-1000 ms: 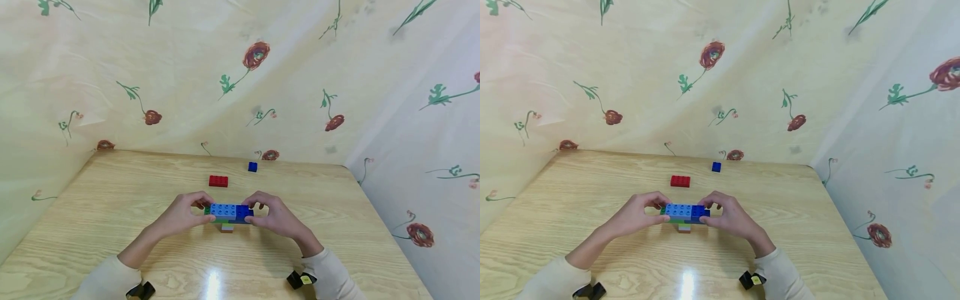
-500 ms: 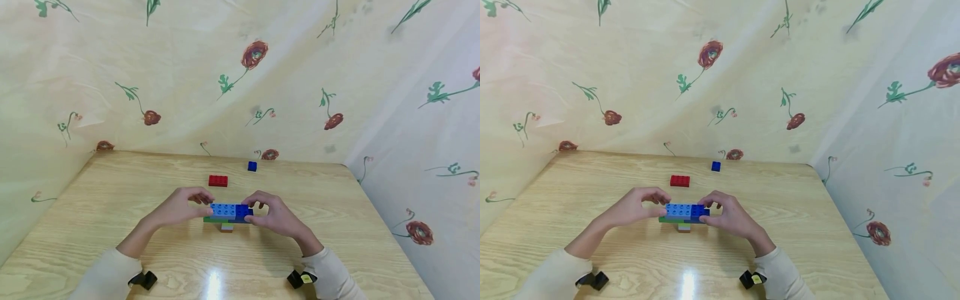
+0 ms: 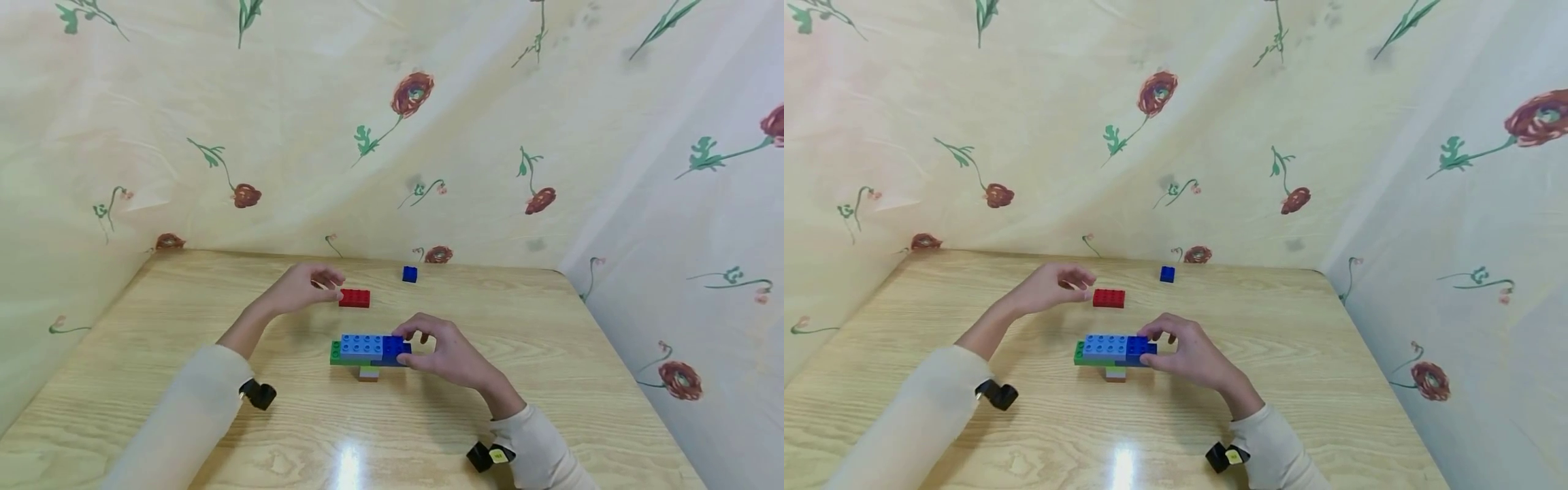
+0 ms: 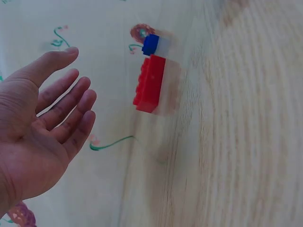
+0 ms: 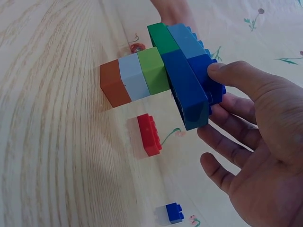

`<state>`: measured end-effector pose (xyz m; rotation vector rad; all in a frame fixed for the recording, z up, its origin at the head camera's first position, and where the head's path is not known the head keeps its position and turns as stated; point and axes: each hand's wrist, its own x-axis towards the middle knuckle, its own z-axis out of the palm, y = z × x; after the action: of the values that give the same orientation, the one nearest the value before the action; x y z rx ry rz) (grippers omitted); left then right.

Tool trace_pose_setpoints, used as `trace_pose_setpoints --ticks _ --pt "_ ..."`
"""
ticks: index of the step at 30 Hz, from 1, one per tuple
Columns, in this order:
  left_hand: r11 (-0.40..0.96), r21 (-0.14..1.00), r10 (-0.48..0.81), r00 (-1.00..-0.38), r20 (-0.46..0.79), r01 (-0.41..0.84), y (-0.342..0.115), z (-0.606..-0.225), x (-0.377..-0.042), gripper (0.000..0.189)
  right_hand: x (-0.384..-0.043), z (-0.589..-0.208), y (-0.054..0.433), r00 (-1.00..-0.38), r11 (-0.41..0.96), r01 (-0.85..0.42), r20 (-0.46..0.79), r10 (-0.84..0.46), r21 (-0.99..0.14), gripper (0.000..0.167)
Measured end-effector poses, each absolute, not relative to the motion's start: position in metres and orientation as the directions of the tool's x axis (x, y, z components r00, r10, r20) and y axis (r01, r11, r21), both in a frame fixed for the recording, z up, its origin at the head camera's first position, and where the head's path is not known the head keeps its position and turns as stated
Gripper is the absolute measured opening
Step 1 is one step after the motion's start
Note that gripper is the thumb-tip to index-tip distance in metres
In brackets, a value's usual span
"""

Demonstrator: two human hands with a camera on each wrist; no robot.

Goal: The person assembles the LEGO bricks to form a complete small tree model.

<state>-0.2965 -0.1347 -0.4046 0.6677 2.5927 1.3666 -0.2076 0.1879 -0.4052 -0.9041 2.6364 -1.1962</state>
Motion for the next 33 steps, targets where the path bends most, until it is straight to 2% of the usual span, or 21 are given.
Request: trace_pose_setpoints --ticks 8,18,33 --pt "0.528 0.801 0.459 -0.888 0.008 0.281 -0.123 -0.416 -0.327 0.046 -0.208 -0.405 0.190 -0.815 0.514 -0.480 0.143 -0.562 -0.711 0.033" --pt "0.601 0.773 0.424 -0.901 -0.093 0.203 -0.116 -0.441 -0.341 0.043 -0.207 -0.406 0.189 -0.810 0.500 -0.477 0.140 -0.569 -0.723 0.034" --pt "0.570 0.801 0.383 -0.922 -0.063 0.182 -0.114 -0.451 -0.341 0.033 -0.208 -0.405 0.190 -0.811 0.515 -0.483 0.140 -0.568 -0.708 0.034"
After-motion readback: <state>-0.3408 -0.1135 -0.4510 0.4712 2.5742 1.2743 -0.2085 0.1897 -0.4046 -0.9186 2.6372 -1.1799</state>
